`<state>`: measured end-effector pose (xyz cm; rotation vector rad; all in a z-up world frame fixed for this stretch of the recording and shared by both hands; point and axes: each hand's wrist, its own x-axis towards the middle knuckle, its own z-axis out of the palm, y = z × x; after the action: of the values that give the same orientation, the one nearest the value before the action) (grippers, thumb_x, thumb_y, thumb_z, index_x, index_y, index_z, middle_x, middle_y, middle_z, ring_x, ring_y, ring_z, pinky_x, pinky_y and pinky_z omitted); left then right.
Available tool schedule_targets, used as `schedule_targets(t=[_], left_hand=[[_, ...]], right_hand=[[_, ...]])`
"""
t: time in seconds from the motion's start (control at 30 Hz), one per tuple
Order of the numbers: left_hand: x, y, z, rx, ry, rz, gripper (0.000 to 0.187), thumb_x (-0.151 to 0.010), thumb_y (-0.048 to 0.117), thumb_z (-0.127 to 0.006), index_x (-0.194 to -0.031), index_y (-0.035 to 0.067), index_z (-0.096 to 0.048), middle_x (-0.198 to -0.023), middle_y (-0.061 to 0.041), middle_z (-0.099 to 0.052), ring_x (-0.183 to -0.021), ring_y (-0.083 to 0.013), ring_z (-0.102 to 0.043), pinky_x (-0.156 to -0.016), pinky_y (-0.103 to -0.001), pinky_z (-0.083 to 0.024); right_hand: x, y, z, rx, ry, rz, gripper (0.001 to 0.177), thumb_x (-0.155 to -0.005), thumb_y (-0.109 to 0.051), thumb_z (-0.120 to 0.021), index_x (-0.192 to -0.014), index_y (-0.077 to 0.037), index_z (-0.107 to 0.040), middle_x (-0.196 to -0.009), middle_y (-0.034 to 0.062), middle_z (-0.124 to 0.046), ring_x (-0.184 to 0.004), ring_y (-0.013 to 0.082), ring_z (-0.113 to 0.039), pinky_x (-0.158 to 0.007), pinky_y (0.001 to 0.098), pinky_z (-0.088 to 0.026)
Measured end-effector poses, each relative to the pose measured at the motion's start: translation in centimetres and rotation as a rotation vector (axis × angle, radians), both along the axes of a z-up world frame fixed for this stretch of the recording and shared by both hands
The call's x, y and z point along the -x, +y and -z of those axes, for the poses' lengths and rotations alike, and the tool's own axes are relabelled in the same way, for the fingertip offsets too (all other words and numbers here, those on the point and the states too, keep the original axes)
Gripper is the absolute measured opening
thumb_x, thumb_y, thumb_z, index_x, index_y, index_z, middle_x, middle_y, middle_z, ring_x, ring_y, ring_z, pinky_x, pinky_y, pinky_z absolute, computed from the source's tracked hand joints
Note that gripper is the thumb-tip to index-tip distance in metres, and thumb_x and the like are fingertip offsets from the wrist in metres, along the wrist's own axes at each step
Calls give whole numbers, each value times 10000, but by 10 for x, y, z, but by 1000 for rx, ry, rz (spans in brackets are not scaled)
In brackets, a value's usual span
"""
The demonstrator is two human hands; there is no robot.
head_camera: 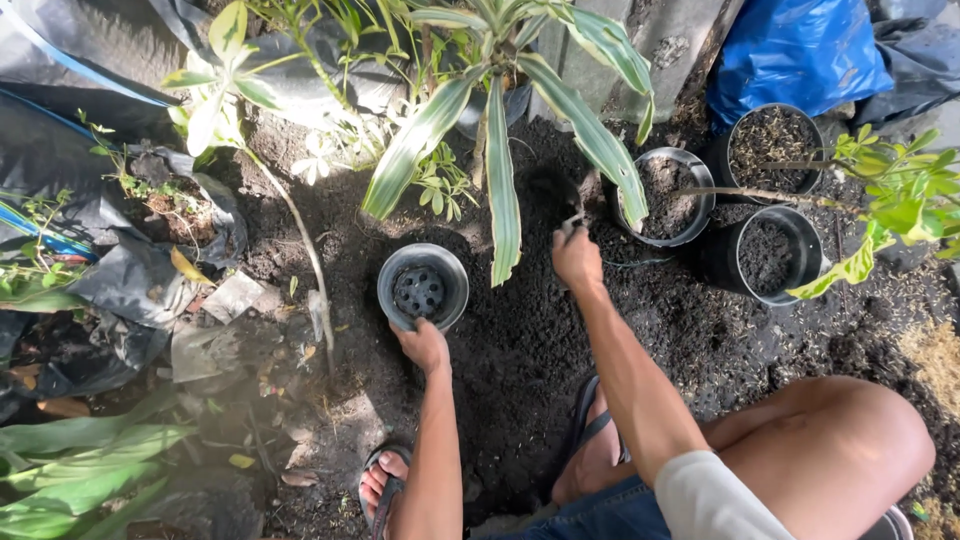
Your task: The person scoops soil from a pile on the ground using a small hand trowel and fills a black plastic pot. They then place a smaller black pot inside the larger one and continue to add soil around it, patting it down with their hands.
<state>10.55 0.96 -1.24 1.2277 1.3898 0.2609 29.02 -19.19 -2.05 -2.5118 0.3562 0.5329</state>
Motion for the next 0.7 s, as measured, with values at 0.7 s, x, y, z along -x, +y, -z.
schedule_targets(t=[0.7], left_hand=[[2, 8, 36, -36, 40, 80, 609, -1058, 112, -448, -1623, 13, -243, -1649, -243, -259, -1536, -391, -249, -1252, -533, -251]], right_hand=[[8, 4, 51, -278, 90, 97, 630, -1040, -442, -507, -1392, 77, -449, -1216, 390, -621, -1149, 537, -637, -893, 667, -547]])
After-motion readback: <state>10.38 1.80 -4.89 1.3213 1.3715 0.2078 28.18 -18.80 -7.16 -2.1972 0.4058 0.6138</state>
